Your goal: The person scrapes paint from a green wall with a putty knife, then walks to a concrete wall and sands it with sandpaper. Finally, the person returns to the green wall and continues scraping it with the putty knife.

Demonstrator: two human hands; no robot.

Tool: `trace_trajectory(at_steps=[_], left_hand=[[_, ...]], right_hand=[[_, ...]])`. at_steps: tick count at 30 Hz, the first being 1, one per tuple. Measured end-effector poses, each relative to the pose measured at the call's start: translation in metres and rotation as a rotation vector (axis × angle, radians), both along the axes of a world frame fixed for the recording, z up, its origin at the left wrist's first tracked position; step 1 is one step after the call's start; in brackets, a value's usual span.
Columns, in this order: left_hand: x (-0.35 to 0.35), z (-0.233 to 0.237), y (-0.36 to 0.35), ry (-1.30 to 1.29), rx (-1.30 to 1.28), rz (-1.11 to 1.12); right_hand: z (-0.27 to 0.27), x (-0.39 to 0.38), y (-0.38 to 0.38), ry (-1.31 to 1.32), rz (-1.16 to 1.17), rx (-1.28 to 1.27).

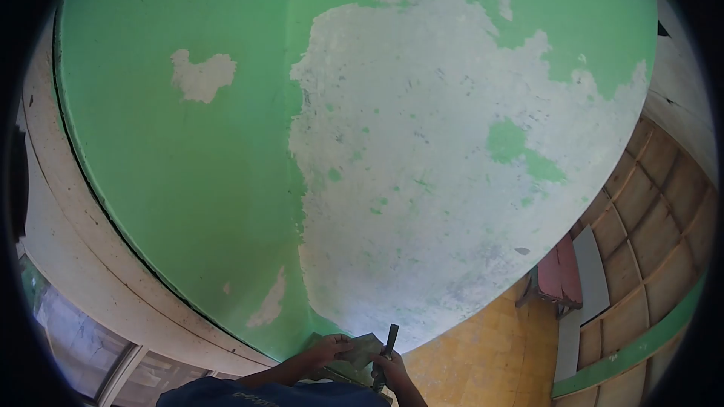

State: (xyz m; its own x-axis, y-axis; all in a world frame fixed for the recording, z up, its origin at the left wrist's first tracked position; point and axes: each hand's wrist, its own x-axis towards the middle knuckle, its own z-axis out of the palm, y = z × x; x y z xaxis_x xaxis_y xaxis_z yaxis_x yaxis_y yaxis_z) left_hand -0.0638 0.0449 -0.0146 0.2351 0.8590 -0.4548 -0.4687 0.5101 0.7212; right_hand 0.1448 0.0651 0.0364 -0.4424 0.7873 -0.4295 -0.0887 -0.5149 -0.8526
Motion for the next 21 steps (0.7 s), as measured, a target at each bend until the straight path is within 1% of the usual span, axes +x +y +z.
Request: trace_trajectory(at_steps=[3, 5, 8, 11, 18, 21], left_hand=[[-0.011, -0.001, 0.007, 0.055, 0.046, 0.033], [-0.019, -0.001, 0.011, 0.138, 0.063, 0.038], [-0.031, -0.001, 0.017, 0.195, 0.096, -0.002], [-0.041, -0.007, 0.021, 0.145, 0.108, -0.029], [-0.055, -0.012, 0.023, 0.154, 0.131, -0.107], [-0.06, -0.011, 0.023, 0.212, 0.125, -0.163]], right_hand=[[0.002, -0.012, 0.006, -0.034, 0.008, 0.021], [-0.001, -0.019, 0.011, -0.05, 0.004, 0.033], [-0.001, -0.029, 0.014, -0.02, -0.015, 0.025], [-0.004, -0.036, 0.016, -0.026, -0.016, 0.034], [0.006, -0.047, 0.014, -0.046, -0.001, 0.039], [0.005, -0.051, 0.014, -0.082, 0.004, 0.042]])
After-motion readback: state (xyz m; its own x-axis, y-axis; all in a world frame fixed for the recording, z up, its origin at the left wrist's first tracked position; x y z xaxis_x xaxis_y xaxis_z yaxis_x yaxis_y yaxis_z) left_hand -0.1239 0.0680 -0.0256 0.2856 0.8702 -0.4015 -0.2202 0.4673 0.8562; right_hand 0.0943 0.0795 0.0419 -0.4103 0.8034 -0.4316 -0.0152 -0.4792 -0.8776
